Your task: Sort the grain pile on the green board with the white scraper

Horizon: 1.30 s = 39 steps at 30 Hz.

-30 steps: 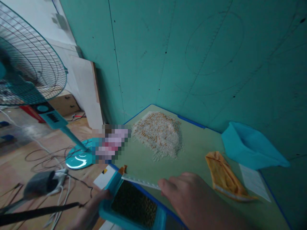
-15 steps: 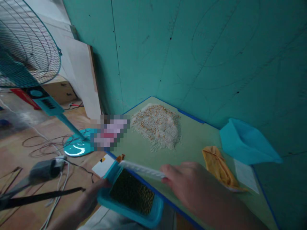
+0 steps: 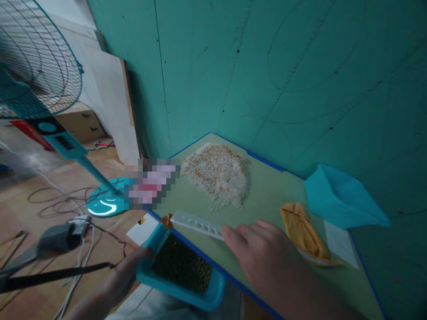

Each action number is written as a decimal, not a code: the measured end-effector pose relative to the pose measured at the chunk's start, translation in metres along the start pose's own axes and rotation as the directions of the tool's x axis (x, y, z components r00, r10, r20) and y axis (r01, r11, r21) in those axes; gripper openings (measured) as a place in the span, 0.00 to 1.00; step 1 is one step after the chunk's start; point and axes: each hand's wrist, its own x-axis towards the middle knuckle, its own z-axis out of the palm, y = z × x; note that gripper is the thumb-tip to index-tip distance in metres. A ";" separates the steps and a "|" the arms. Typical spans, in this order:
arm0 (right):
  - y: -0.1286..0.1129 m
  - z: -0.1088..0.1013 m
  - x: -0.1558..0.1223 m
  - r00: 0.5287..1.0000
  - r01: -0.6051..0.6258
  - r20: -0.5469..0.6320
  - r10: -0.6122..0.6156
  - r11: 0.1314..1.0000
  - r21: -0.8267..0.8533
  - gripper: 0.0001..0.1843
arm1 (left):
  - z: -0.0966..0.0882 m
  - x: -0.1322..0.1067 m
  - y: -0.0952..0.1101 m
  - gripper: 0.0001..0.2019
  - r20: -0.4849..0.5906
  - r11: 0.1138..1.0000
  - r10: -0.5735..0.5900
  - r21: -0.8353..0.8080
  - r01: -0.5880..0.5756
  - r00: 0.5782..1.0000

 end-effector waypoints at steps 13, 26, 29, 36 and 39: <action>-0.001 0.001 0.006 0.957 -0.082 0.277 0.087 0.996 -0.030 0.13 | 0.015 -0.009 0.002 0.08 0.062 0.998 -0.048 0.047 0.045 0.997; 0.032 0.022 0.022 0.920 -0.229 0.290 0.262 0.963 -0.141 0.11 | 0.011 0.000 -0.005 0.13 0.055 0.993 -0.103 0.059 0.100 0.993; 0.042 0.028 0.024 0.924 -0.238 0.265 0.274 0.958 -0.162 0.11 | 0.014 0.000 -0.006 0.12 0.029 0.994 -0.106 0.007 0.105 0.994; 0.054 0.039 0.024 0.935 -0.248 0.219 0.278 0.956 -0.155 0.11 | 0.014 -0.001 -0.008 0.08 0.087 0.993 -0.119 0.010 0.119 0.989; 0.056 0.039 0.023 0.934 -0.253 0.227 0.277 0.959 -0.127 0.11 | 0.018 -0.005 -0.007 0.14 0.079 0.994 -0.112 0.005 0.112 0.991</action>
